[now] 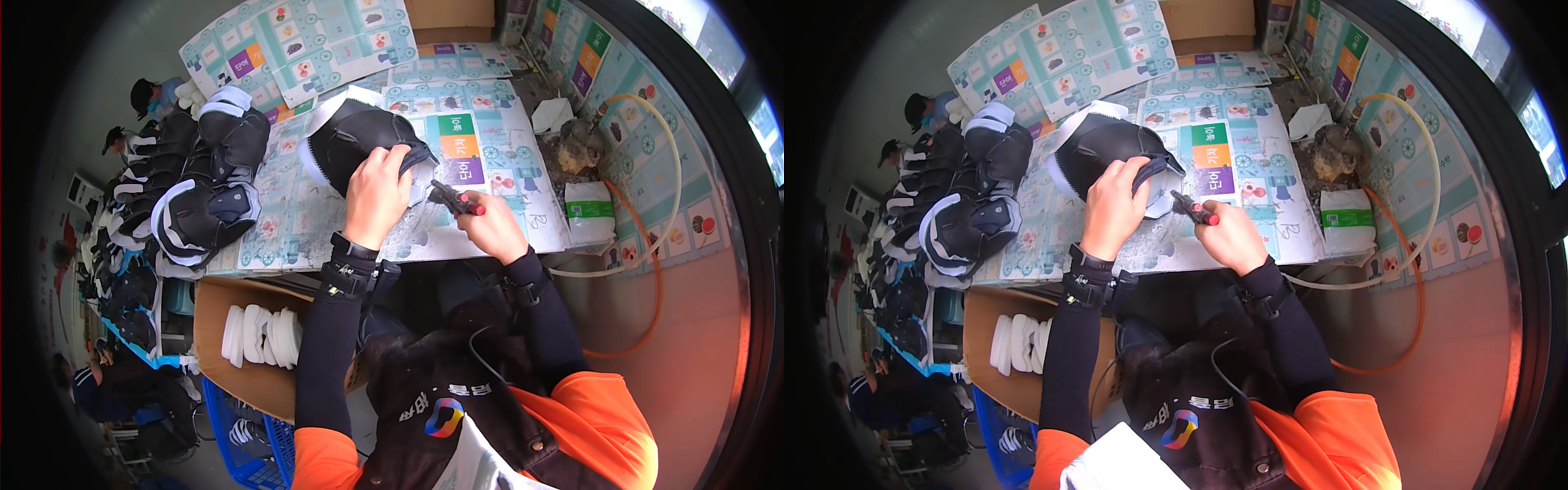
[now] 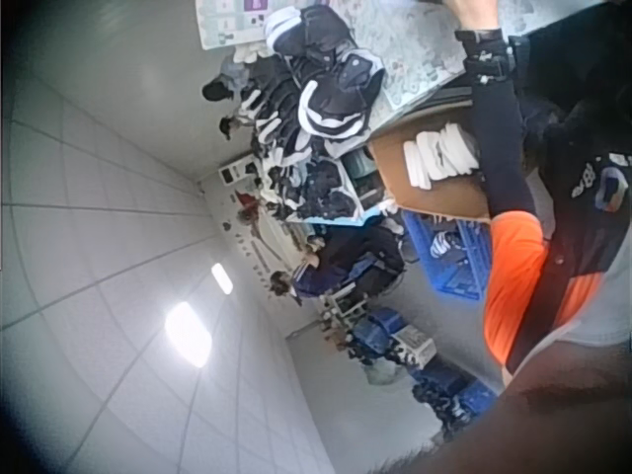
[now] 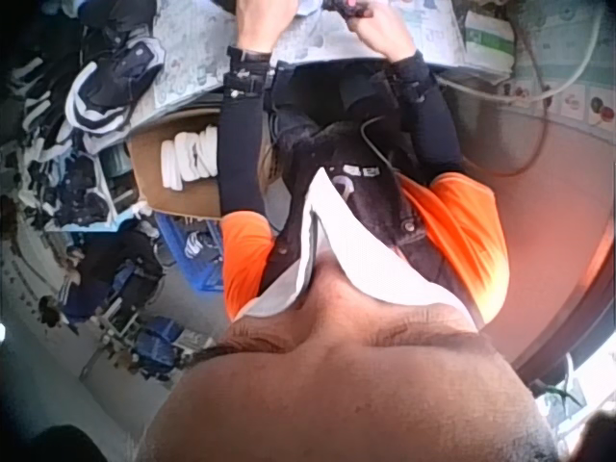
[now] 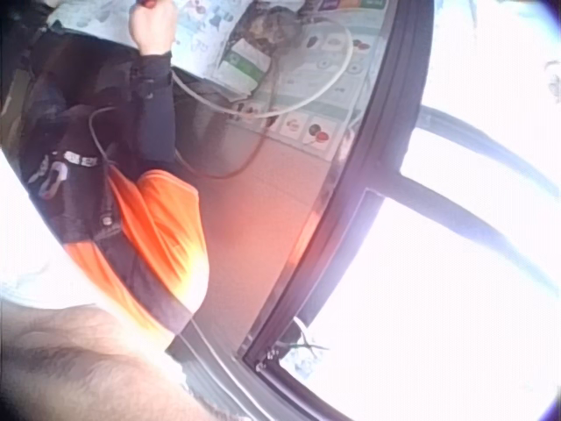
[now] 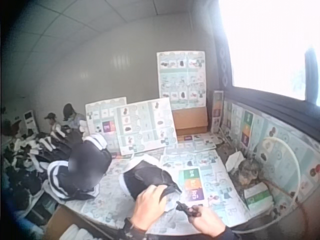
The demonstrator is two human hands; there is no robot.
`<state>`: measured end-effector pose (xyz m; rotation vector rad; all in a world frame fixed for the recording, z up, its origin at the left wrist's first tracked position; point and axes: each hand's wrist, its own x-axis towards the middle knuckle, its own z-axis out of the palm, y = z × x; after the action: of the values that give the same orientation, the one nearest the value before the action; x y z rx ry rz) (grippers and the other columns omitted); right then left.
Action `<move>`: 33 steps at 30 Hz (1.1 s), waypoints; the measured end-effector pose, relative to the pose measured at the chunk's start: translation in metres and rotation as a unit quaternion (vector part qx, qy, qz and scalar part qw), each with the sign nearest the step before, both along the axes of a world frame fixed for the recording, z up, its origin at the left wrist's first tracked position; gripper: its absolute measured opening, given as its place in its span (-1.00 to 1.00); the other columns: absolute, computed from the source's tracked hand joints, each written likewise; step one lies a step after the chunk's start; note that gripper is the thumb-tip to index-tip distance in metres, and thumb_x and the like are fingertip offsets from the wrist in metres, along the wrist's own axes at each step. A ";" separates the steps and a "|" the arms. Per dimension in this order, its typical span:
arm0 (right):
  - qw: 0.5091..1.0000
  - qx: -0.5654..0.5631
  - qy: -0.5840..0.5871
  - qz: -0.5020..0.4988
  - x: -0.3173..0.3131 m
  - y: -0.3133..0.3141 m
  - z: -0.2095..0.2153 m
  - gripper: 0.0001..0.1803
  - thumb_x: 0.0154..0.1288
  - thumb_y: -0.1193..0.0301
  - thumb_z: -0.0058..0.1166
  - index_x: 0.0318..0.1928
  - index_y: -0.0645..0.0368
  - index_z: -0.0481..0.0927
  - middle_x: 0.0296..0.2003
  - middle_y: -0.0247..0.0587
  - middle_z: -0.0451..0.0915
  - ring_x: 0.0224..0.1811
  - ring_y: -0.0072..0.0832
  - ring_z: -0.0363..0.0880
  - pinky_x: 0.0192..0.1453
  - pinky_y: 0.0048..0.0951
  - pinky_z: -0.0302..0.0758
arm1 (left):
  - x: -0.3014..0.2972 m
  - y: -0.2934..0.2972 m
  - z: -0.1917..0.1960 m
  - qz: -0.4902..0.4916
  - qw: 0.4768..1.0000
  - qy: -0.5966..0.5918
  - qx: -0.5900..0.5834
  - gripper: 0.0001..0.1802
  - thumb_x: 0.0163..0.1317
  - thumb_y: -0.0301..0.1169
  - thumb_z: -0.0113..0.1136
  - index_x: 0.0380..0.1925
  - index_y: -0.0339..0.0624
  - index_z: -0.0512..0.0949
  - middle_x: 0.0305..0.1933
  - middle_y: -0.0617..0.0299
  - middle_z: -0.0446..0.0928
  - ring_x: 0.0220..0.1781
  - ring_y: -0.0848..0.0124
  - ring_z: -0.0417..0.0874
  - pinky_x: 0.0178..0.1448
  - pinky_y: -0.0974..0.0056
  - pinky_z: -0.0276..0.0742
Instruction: The person cleans the interior of several shoe components using a specialized tool. They pick up individual black shoe pieces from a box, wipe the inner lining and edges with the tool, and then place the processed pieces into a blue plastic bin.
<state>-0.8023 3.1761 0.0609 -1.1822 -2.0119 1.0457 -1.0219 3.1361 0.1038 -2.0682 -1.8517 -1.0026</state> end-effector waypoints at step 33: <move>0.997 -0.001 0.004 0.081 0.003 -0.011 0.004 -0.74 0.20 0.36 0.18 -0.21 0.33 0.68 -0.36 0.20 0.66 -0.26 0.18 0.66 -0.13 -0.05 0.54 | 0.013 -0.088 -0.029 0.079 0.971 -0.210 -0.082 -0.61 0.26 -0.58 0.30 0.11 -0.34 0.63 0.00 -0.16 0.72 -0.01 -0.04 0.80 0.10 0.07 0.70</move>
<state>-0.7989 3.1654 0.0649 -1.0277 -2.1285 1.1285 -1.0092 3.0483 0.0748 -1.8570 -2.3328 -1.3685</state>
